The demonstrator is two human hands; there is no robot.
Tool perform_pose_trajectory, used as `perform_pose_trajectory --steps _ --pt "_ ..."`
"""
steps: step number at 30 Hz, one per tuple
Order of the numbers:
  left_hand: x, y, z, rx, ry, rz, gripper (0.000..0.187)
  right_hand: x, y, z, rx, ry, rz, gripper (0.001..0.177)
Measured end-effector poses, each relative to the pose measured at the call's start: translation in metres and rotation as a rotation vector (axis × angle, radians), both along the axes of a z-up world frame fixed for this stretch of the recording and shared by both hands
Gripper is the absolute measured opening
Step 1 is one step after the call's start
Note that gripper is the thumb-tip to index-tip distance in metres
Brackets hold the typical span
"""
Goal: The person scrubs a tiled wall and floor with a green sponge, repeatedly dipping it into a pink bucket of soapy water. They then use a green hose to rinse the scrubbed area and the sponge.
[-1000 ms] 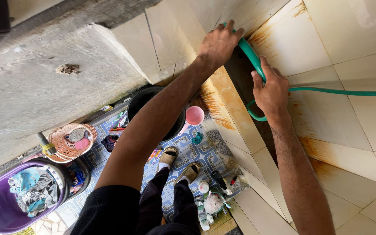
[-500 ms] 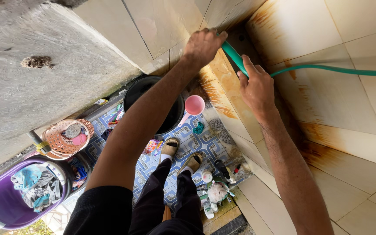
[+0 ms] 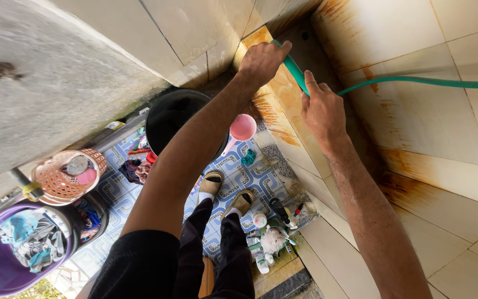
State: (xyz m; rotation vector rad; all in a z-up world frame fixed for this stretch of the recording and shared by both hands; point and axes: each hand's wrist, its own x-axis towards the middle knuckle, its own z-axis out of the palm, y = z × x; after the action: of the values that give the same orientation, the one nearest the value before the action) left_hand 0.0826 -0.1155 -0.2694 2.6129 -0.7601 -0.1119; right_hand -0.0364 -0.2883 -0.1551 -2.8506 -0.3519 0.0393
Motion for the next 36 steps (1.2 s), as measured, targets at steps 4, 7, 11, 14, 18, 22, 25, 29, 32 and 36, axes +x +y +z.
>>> perform_pose_trajectory --steps 4,7,11,14,18,22,25,29,32,36 --pt "-0.016 -0.005 -0.044 -0.105 0.008 0.003 0.043 -0.011 -0.005 -0.034 -0.032 0.028 0.014 0.051" --pt "-0.034 -0.013 -0.08 -0.107 0.072 0.009 0.039 -0.023 -0.01 -0.059 -0.064 0.084 0.016 0.051" --pt "-0.07 -0.031 -0.13 -0.117 0.161 0.03 0.036 -0.045 -0.023 -0.096 -0.145 0.141 0.028 0.05" --pt "-0.1 -0.053 -0.154 -0.101 0.394 0.067 0.037 -0.069 -0.034 -0.122 -0.293 0.184 0.069 0.053" --pt "-0.149 -0.084 -0.185 -0.262 0.44 0.154 0.044 -0.107 -0.047 -0.15 -0.457 0.22 0.068 0.062" --pt "-0.207 -0.111 -0.202 -0.331 0.67 0.27 0.051 -0.146 -0.056 -0.171 -0.51 0.305 0.055 0.063" --pt "-0.247 -0.121 -0.201 -0.386 0.806 0.351 0.055 -0.172 -0.058 -0.186 -0.531 0.364 0.04 0.06" --pt "-0.267 -0.121 -0.2 -0.46 0.822 0.421 0.055 -0.187 -0.059 -0.198 -0.499 0.349 0.053 0.059" --pt "-0.252 -0.112 -0.195 -0.566 0.718 0.483 0.052 -0.176 -0.056 -0.197 -0.435 0.315 0.038 0.06" --pt "-0.199 -0.091 -0.184 -0.609 0.509 0.438 0.05 -0.143 -0.059 -0.187 -0.198 0.201 -0.016 0.051"
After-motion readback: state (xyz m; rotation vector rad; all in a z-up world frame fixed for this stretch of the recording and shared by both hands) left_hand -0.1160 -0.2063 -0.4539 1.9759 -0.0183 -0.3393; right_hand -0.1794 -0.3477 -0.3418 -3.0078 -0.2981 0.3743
